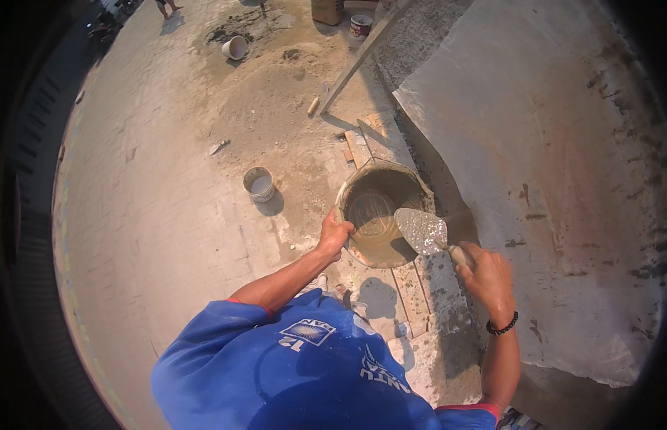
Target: The person scoops cement from a bucket with a trowel and applies it to a wall section covered with a plastic sheet. They then use a long wooden plank to smooth and level the applied cement across the surface.
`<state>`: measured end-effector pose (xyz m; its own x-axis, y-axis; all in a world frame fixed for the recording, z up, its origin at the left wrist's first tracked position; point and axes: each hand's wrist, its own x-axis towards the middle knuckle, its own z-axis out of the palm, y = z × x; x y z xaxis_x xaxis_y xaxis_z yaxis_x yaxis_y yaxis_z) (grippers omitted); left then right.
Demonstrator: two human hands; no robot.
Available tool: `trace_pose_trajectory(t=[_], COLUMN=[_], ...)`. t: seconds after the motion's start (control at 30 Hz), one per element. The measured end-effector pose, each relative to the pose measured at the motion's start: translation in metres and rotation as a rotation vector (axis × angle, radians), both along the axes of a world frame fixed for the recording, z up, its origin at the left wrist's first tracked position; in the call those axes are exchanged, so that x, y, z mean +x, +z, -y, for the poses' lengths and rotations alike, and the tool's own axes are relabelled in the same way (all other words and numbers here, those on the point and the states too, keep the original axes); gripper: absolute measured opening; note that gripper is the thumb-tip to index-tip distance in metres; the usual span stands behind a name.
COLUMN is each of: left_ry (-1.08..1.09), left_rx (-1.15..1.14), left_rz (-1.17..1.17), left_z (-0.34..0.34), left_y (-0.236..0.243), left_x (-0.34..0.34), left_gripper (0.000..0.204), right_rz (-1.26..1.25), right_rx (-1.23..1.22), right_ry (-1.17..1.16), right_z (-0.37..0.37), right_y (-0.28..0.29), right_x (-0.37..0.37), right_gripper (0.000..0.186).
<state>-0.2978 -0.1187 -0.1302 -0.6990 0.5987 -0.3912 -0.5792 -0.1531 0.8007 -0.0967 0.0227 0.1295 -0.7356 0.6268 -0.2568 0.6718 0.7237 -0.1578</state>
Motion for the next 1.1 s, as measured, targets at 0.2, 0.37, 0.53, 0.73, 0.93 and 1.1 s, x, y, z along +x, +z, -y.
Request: trace_pose_trajectory(t=[0.2, 0.37, 0.53, 0.73, 0.93, 1.1], left_ry=[0.19, 0.429, 0.72, 1.091, 1.231, 1.287], left_rx=[-0.054, 0.027, 0.025, 0.008, -0.007, -0.15], left_rz=[0.111, 0.273, 0.347, 0.414, 0.505, 0.66], left_z=[0.039, 0.104, 0.202, 0.324, 0.391, 0.396], left_y=[-0.028, -0.062, -0.128, -0.214, -0.29, -0.392], left_x=[0.01, -0.011, -0.064, -0.154, -0.258, -0.354], left_gripper=[0.061, 0.061, 0.059, 0.053, 0.067, 0.072], right_rz=[-0.119, -0.503, -0.508, -0.081, 0.401, 0.807], right_rx=[-0.065, -0.18, -0.365, -0.383, -0.533, -0.447], right_ry=[0.317, 0.426, 0.319, 0.277, -0.371, -0.108], right_z=[-0.002, -0.001, -0.012, 0.014, 0.077, 0.117], right_y=[-0.078, -0.101, -0.177, -0.307, -0.4, -0.395], right_x=[-0.057, -0.094, -0.108, -0.103, -0.088, -0.1], right_gripper=[0.039, 0.017, 0.01, 0.025, 0.029, 0.024])
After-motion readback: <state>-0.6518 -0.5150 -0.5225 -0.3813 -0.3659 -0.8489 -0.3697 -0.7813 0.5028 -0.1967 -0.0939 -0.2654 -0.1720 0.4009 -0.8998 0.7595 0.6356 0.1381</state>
